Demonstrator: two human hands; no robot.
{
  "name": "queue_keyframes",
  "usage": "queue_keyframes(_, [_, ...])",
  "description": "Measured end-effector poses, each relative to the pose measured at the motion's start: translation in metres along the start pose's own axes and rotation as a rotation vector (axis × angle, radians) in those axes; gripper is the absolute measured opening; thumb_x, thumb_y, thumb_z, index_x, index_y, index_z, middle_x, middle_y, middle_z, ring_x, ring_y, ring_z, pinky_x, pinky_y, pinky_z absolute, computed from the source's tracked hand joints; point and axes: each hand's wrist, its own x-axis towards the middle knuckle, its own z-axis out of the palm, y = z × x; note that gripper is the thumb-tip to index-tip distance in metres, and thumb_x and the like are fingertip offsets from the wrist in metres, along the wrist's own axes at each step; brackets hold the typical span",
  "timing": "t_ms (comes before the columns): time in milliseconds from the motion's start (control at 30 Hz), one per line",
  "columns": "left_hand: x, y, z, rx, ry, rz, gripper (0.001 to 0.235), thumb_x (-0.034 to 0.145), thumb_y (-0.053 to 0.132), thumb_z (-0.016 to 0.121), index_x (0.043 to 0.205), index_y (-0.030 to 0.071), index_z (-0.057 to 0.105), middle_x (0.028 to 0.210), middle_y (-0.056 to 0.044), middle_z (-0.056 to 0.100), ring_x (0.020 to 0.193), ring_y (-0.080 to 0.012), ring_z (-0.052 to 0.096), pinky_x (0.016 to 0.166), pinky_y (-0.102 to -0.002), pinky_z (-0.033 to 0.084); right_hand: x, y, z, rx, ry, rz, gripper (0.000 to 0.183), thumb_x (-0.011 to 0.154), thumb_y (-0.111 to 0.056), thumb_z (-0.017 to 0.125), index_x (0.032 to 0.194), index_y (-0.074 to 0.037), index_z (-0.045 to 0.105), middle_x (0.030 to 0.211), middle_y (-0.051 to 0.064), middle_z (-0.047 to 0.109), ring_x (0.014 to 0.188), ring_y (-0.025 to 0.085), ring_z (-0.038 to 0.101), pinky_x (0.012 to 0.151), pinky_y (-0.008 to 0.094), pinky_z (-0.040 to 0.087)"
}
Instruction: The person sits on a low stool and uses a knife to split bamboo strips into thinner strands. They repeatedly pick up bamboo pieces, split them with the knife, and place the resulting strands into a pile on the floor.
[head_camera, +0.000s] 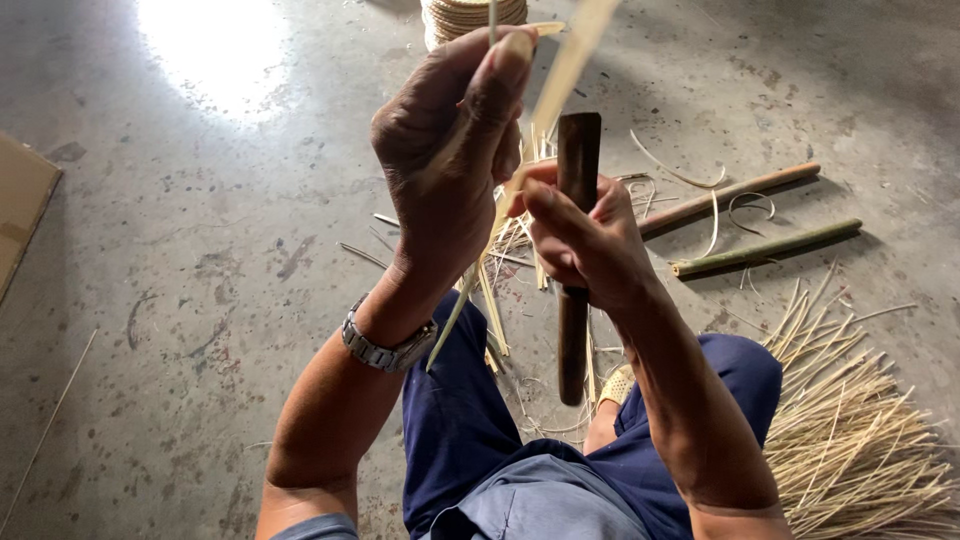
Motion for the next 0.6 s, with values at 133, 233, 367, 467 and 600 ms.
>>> queue_keyframes(133, [0.002, 0.006, -0.001, 0.006, -0.079, -0.075, 0.020, 0.115, 0.020, 0.066, 0.126, 0.004, 0.071, 0.077, -0.003, 0.069, 0.052, -0.0009, 0.051, 0.042, -0.019, 0.037, 0.000, 0.007, 0.001, 0.045, -0.182, -0.067, 0.028, 0.106, -0.026, 0.072, 0.085, -0.012, 0.058, 0.060, -0.006, 0.048, 0.046, 0.003, 0.043, 0.038, 0.021, 0.034])
queue_keyframes(233, [0.000, 0.009, -0.005, 0.099, -0.130, -0.100, 0.025, 0.114, 0.019, 0.068, 0.132, 0.001, 0.066, 0.082, -0.004, 0.069, 0.062, -0.0023, 0.057, 0.049, -0.021, 0.045, 0.002, 0.016, 0.006, -0.040, -0.059, 0.038, 0.025, 0.103, -0.022, 0.074, 0.087, -0.005, 0.065, 0.057, -0.004, 0.050, 0.044, 0.002, 0.041, 0.037, 0.021, 0.030])
queue_keyframes(367, [-0.006, 0.014, -0.025, 0.316, -0.169, -0.083, 0.032, 0.112, 0.020, 0.068, 0.137, 0.002, 0.061, 0.092, -0.003, 0.070, 0.066, -0.0024, 0.063, 0.049, -0.020, 0.052, 0.002, 0.017, 0.013, -0.212, 0.038, -0.037, 0.021, 0.102, -0.025, 0.068, 0.089, -0.008, 0.065, 0.055, -0.003, 0.055, 0.041, 0.003, 0.048, 0.035, 0.022, 0.036])
queue_keyframes(467, [-0.027, 0.007, -0.037, 0.206, -0.022, -0.094, 0.025, 0.112, 0.019, 0.065, 0.130, 0.001, 0.067, 0.084, -0.004, 0.070, 0.054, -0.0021, 0.053, 0.040, -0.019, 0.042, -0.002, 0.019, 0.019, -0.228, 0.125, -0.069, 0.020, 0.103, -0.023, 0.066, 0.093, -0.007, 0.071, 0.055, -0.001, 0.056, 0.040, 0.003, 0.047, 0.033, 0.022, 0.035])
queue_keyframes(600, [-0.048, -0.006, -0.065, -0.035, 0.175, -0.011, 0.026, 0.117, 0.022, 0.064, 0.127, -0.001, 0.069, 0.073, -0.002, 0.063, 0.049, -0.0031, 0.045, 0.043, -0.022, 0.035, -0.007, 0.033, 0.017, -0.092, 0.214, -0.118, 0.020, 0.102, -0.021, 0.066, 0.093, -0.004, 0.072, 0.071, 0.004, 0.067, 0.041, 0.001, 0.047, 0.032, 0.021, 0.035])
